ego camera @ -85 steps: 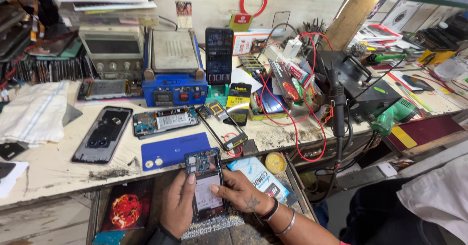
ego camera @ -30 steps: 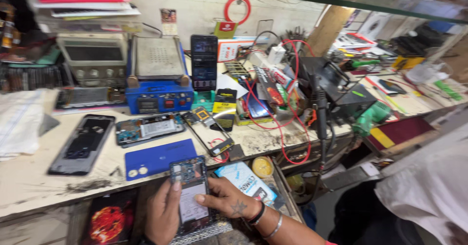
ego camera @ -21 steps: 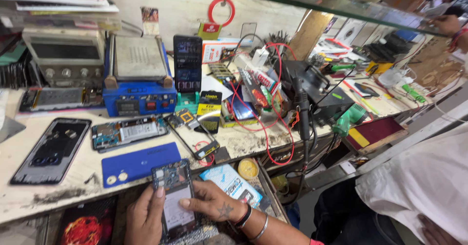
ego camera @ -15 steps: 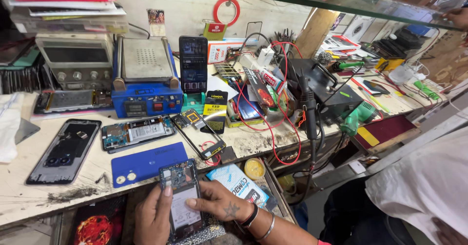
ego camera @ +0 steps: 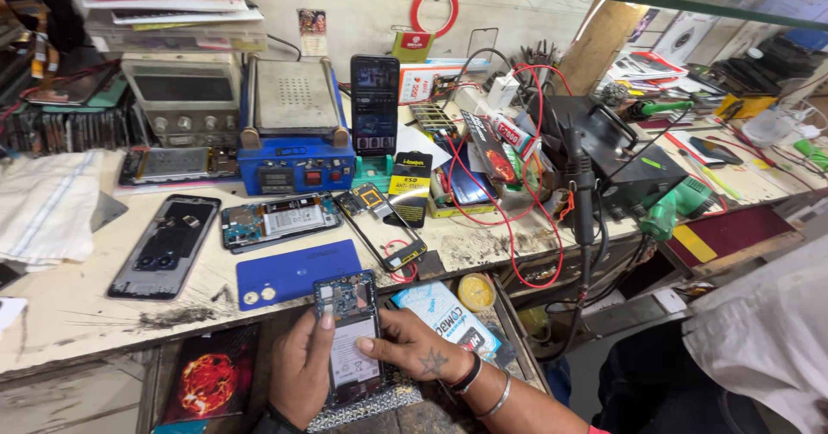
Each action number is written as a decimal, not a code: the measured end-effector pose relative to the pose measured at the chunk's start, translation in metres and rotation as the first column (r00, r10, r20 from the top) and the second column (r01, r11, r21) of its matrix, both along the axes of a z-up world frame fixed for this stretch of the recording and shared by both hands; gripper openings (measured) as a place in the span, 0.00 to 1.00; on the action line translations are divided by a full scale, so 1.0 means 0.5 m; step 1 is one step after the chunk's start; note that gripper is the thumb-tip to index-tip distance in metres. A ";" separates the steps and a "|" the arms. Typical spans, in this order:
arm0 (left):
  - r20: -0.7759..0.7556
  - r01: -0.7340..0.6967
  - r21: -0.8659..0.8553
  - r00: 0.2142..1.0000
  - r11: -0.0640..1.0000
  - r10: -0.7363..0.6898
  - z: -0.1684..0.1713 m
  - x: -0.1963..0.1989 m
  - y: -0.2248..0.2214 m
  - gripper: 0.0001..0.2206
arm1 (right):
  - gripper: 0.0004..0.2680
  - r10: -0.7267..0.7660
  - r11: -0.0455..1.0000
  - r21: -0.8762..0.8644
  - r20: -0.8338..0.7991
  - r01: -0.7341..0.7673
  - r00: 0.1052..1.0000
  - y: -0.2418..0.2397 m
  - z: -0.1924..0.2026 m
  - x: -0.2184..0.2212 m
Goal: The person is working on the internal components of a disassembled mobile phone by hand, using a small tool to manipulate a connector or component on the circuit board near the battery.
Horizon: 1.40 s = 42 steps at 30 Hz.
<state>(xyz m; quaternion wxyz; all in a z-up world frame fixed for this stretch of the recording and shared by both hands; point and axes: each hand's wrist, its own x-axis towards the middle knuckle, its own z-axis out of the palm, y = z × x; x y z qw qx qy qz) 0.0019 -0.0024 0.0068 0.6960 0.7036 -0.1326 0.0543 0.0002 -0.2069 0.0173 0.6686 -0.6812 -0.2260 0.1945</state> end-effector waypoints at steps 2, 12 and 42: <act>-0.031 -0.012 0.017 0.999 1.000 0.013 0.002 0.002 -0.003 0.16 | 0.16 -0.004 1.000 -0.023 0.043 0.005 0.999 0.000 0.001 0.002; -0.026 0.064 -0.088 0.997 0.994 -0.067 0.018 -0.006 -0.003 0.16 | 0.15 -0.062 0.997 0.054 0.004 0.061 0.998 0.000 -0.006 0.001; 0.145 0.143 -0.089 0.981 0.986 -0.130 0.023 -0.023 0.017 0.14 | 0.10 -0.284 0.844 -0.139 0.704 0.518 0.651 0.003 0.008 -0.048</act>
